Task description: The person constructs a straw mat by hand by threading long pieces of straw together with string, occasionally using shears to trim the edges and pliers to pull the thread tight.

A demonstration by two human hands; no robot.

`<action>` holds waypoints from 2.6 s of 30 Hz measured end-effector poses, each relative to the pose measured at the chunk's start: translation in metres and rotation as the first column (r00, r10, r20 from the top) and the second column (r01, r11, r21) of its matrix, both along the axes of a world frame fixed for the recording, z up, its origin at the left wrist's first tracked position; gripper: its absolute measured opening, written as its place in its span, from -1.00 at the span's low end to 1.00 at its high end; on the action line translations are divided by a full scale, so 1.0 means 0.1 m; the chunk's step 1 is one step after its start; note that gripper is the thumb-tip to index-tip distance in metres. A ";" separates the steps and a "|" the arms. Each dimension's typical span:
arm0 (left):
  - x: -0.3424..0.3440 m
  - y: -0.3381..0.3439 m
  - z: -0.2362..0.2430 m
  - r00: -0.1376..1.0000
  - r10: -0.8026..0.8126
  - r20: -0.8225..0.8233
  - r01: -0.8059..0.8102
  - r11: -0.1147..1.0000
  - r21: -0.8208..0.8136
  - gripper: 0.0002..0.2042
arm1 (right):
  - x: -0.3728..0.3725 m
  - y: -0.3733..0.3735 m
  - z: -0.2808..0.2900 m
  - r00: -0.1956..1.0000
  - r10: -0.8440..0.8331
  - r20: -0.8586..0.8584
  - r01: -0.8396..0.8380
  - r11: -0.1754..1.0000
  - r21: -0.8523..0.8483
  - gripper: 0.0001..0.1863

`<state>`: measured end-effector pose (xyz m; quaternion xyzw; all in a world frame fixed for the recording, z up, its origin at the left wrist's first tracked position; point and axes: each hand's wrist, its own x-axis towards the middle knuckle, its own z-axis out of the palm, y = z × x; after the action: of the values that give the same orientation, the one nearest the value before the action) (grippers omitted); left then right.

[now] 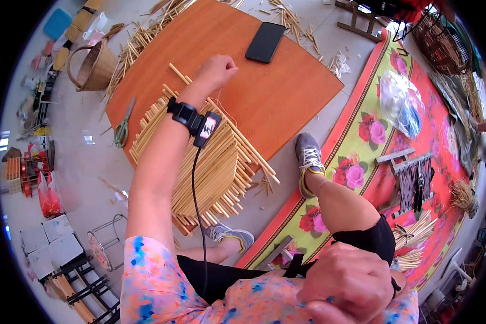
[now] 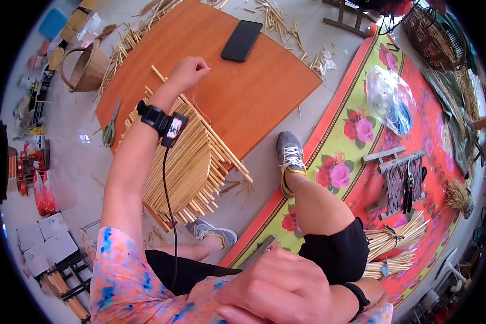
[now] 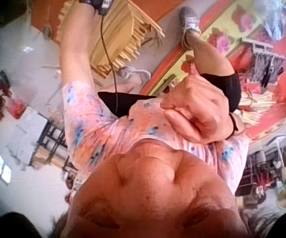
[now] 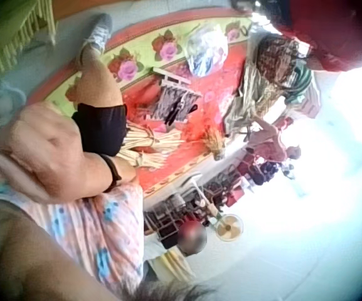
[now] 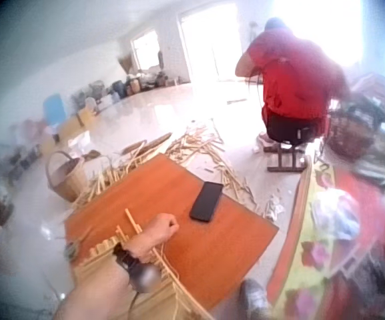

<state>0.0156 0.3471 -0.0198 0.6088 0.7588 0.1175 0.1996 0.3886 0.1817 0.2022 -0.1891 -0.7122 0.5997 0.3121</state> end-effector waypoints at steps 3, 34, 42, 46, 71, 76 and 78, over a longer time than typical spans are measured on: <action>0.10 -0.30 0.21 0.990 -0.130 0.059 0.122 0.985 0.121 -0.86 | 0.13 0.05 0.02 0.982 0.190 -0.001 -0.190 0.982 -0.015 -0.93; 0.29 -0.75 0.09 0.913 0.005 0.407 -0.113 0.964 0.241 -0.94 | -2.03 1.79 -2.70 0.937 0.049 0.345 -0.053 0.999 0.000 -0.75; 0.28 -0.74 0.02 0.895 0.004 0.446 -0.140 0.952 0.272 -0.92 | -1.89 1.86 -2.70 0.921 -0.001 0.389 -0.069 0.984 0.167 -0.75; 0.30 -0.71 -0.01 0.891 -0.003 0.453 -0.136 0.952 0.274 -0.91 | -1.95 1.85 -2.79 0.946 0.005 0.324 -0.027 0.998 0.064 -0.73; 0.36 -0.65 -0.13 0.991 0.069 0.112 -0.086 0.983 0.161 -0.80 | -1.82 1.92 -2.77 0.933 -0.130 0.335 0.110 0.991 0.078 -0.83; 0.44 -0.59 -0.08 0.994 0.104 -0.011 -0.103 0.990 0.096 -0.83 | -1.76 1.96 -2.66 0.916 -0.167 0.365 0.130 0.984 0.123 -0.85; 0.36 -0.60 -0.15 0.991 0.130 -0.034 -0.123 0.982 0.143 -0.75 | -1.73 1.98 -2.63 0.892 -0.204 0.403 0.137 0.972 0.189 -0.86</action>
<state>0.0514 0.2872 -0.0348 0.5743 0.7899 0.1698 0.1318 0.2153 0.3801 -0.0606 -0.3508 -0.7876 0.4578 0.2170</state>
